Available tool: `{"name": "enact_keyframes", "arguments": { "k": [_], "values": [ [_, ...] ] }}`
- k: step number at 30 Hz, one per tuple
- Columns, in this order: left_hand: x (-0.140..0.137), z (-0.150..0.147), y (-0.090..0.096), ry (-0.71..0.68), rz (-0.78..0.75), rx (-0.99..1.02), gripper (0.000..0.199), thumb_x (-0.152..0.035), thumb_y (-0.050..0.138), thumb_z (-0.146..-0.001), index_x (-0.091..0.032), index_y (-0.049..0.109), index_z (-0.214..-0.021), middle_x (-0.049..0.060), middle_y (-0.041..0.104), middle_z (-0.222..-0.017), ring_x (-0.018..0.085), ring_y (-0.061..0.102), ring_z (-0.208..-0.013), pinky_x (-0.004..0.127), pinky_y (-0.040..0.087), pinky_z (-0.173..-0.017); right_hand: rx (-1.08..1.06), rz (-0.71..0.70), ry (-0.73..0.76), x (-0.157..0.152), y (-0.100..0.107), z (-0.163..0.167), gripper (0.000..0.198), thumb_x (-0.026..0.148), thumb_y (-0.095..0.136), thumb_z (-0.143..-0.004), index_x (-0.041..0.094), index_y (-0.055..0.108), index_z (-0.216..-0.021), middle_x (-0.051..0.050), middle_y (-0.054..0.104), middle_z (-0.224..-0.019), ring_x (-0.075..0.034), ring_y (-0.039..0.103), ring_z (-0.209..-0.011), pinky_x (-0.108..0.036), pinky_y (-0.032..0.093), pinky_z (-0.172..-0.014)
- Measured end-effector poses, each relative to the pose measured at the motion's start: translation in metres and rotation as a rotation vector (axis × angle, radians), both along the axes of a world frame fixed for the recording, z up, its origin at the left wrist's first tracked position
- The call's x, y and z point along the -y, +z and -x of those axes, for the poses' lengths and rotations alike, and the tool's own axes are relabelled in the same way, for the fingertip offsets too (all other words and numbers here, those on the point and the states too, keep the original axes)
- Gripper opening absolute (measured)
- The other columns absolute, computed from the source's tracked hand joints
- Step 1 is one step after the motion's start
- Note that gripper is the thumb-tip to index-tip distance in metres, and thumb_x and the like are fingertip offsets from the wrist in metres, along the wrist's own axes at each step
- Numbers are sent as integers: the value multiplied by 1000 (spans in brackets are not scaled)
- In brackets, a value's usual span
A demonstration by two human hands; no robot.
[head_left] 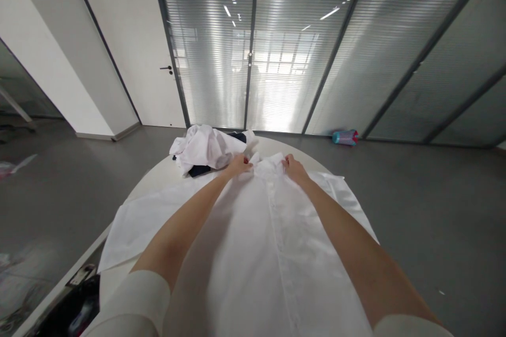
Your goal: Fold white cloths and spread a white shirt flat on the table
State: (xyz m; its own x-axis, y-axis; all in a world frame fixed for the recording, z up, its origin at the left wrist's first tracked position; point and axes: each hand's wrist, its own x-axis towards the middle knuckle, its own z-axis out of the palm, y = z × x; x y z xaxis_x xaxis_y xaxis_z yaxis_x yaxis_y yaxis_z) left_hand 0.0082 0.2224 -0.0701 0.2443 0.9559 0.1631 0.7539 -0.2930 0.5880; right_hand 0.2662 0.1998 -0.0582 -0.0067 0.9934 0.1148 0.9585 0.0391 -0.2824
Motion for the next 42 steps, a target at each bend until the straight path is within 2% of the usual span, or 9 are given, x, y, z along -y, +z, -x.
{"name": "enact_keyframes", "arguments": {
  "k": [9,15,19,24,29,33,35,38,42],
  "values": [
    [0,-4,-9,92,-80,67,22,-28,42,-101,-15,53,-113,14,67,-100,26,66,-94,39,49,-87,136,5,-13,-11,18,10,44,40,17,-106,13,41,-131,-21,70,-103,-32,68,-98,-40,46,-84],
    [4,-8,-15,185,-70,27,23,-27,52,-95,-15,58,-114,17,70,-99,28,68,-94,39,49,-84,240,29,-26,-17,-2,23,44,34,35,-103,9,41,-139,-25,68,-107,-33,67,-106,-44,46,-89],
    [-2,-12,-18,206,-68,-4,27,-30,60,-90,-15,62,-112,16,71,-103,27,68,-98,37,49,-85,280,22,-37,-18,-12,25,44,30,32,-103,9,40,-141,-25,69,-106,-33,67,-103,-45,48,-86],
    [-9,-19,-19,227,-68,-79,27,-31,68,-85,-16,65,-107,16,72,-98,27,69,-96,34,49,-84,306,-43,-41,-17,-13,22,42,34,27,-105,15,44,-138,-24,58,-129,-32,57,-119,-42,47,-90],
    [8,-34,-25,321,-147,-136,39,-26,50,-97,-11,50,-133,25,65,-113,33,65,-106,41,48,-86,294,-33,-58,-24,-14,19,41,35,26,-105,15,43,-136,-22,64,-117,-31,61,-112,-41,48,-88],
    [22,-38,-26,363,-219,-153,35,-25,38,-101,-10,50,-130,26,60,-120,35,59,-113,44,45,-91,274,5,-75,-29,-19,19,40,36,27,-105,15,45,-134,-19,68,-106,-31,66,-100,-44,49,-83],
    [27,-38,-21,317,-280,-170,34,-21,39,-100,-13,52,-130,24,57,-126,33,54,-120,45,41,-98,276,-16,-87,-27,-20,21,40,35,30,-104,14,48,-133,-22,66,-112,-34,64,-105,-47,47,-85],
    [42,-44,-12,66,-399,-245,32,-17,40,-99,-16,59,-124,21,55,-132,33,49,-125,49,35,-104,293,-94,-64,-22,-14,26,37,27,34,-102,13,51,-133,-25,58,-128,-38,53,-121,-54,38,-97],
    [84,-56,-1,-159,-389,-293,24,-28,48,-99,-19,69,-106,15,64,-121,28,59,-112,44,41,-100,302,-174,1,-8,-1,31,38,18,30,-101,15,56,-129,-21,57,-132,-35,47,-127,-52,31,-104]
  ]
}}
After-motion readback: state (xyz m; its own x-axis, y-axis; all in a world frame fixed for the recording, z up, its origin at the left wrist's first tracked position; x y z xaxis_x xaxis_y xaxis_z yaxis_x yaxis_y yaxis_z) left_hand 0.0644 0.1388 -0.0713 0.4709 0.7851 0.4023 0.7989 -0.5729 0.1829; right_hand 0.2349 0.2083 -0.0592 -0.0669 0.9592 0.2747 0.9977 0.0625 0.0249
